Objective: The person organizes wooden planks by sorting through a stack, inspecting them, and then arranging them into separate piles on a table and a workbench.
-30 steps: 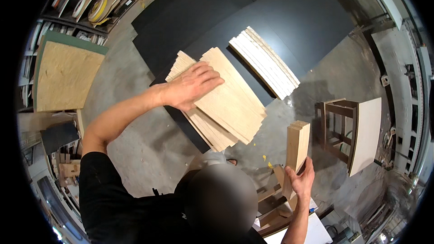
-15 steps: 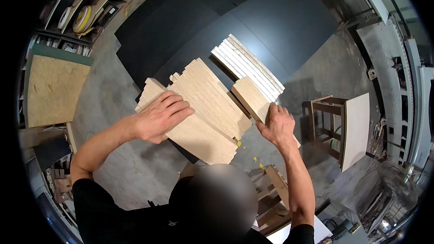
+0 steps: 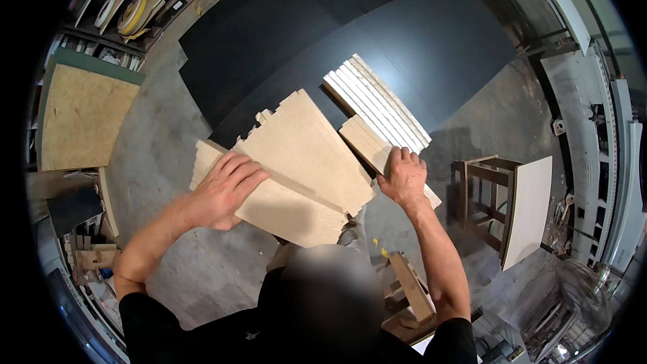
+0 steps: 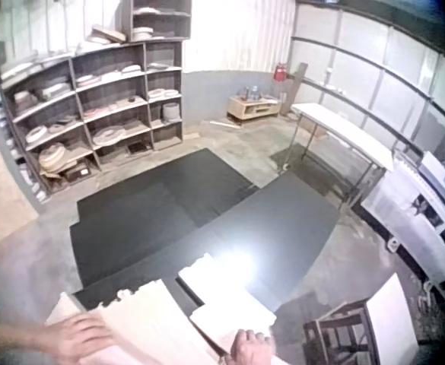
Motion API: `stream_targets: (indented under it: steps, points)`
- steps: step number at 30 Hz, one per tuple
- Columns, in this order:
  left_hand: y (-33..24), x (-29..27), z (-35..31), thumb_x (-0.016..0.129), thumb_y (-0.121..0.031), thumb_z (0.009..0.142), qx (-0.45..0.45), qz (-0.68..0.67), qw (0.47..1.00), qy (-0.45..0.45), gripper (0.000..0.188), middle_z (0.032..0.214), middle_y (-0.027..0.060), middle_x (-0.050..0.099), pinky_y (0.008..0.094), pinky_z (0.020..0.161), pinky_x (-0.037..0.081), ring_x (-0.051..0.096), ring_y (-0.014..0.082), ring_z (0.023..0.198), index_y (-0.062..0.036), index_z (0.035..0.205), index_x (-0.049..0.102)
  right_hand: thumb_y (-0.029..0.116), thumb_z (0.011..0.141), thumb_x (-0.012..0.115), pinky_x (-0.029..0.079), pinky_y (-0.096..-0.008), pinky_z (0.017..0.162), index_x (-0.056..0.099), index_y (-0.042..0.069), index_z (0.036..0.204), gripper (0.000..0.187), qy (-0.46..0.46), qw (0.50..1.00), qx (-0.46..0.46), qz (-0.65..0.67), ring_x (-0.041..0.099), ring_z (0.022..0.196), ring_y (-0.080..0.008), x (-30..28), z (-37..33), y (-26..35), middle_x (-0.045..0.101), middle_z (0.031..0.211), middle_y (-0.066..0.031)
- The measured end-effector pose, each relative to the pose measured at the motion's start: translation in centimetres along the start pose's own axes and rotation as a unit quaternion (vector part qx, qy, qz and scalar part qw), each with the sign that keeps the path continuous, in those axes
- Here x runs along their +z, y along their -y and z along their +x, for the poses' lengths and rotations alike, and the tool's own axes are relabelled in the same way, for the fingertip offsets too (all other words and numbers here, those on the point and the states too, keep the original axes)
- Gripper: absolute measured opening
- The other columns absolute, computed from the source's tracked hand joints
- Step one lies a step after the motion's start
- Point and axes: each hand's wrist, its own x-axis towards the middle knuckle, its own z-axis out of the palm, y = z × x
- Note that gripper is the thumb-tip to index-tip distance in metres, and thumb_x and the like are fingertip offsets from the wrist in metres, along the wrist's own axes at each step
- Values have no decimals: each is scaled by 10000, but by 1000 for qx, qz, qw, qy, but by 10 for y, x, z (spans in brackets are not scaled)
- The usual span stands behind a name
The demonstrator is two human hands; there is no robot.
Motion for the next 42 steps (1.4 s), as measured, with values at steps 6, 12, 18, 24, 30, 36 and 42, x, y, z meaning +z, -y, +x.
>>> stream_targets:
  steps: [6, 12, 18, 24, 30, 36, 42]
  points:
    - [-22, -2, 14, 805, -93, 464, -69, 6, 996, 60, 916, 1266, 195, 499, 484, 1104, 294, 450, 377, 1198, 39, 1307, 471, 322, 650, 808, 458, -472, 821, 526, 33, 1163, 653, -14, 1000, 4, -10, 564, 1006, -312, 5, 11, -8, 552, 1069, -140]
    - [-29, -7, 34, 809, -88, 482, -72, 14, 996, 58, 905, 1280, 189, 491, 481, 1101, 296, 438, 365, 1217, 38, 1310, 466, 308, 653, 812, 462, -467, 818, 526, 18, 1195, 678, -71, 997, 17, 12, 569, 1002, -310, -1, 44, -27, 551, 1077, -139]
    - [-32, -6, 44, 788, -72, 507, -76, -8, 995, 65, 872, 1285, 186, 489, 481, 1103, 296, 430, 369, 1232, 42, 1309, 467, 313, 653, 803, 461, -449, 807, 540, 17, 1141, 628, -95, 994, -14, 44, 572, 983, -290, 2, 51, -15, 552, 1053, -127]
    - [-31, 2, 43, 780, -143, 466, -59, 15, 994, 91, 962, 1298, 190, 479, 490, 1129, 261, 413, 371, 1253, 33, 1349, 441, 345, 672, 802, 472, -443, 820, 538, -18, 1211, 701, -50, 995, -25, 79, 571, 1031, -299, 10, 64, 27, 560, 1125, -141]
    - [-40, -1, 46, 816, -98, 492, -44, 35, 994, 95, 920, 1274, 166, 503, 463, 1104, 311, 438, 346, 1238, 15, 1328, 448, 335, 725, 759, 452, -505, 925, 477, -32, 1312, 747, -35, 988, -31, 147, 546, 1119, -360, 35, 65, 30, 543, 1216, -202]
    - [-38, 2, 57, 805, -81, 493, -27, 58, 993, 102, 921, 1284, 169, 509, 467, 1102, 316, 445, 344, 1232, 29, 1332, 443, 226, 801, 642, 366, -456, 1101, 378, -45, 1450, 751, 63, 951, -58, 296, 446, 1309, -381, 33, 67, 14, 457, 1411, -253]
    - [1, 8, 117, 779, -72, 509, 45, 89, 994, 50, 943, 1312, 214, 480, 495, 1155, 255, 418, 381, 1265, 47, 1369, 408, 358, 1014, 535, 380, -359, 1093, 485, -36, 1399, 554, -48, 715, 71, 694, 507, 1296, -249, 37, 21, -27, 499, 1441, -174]
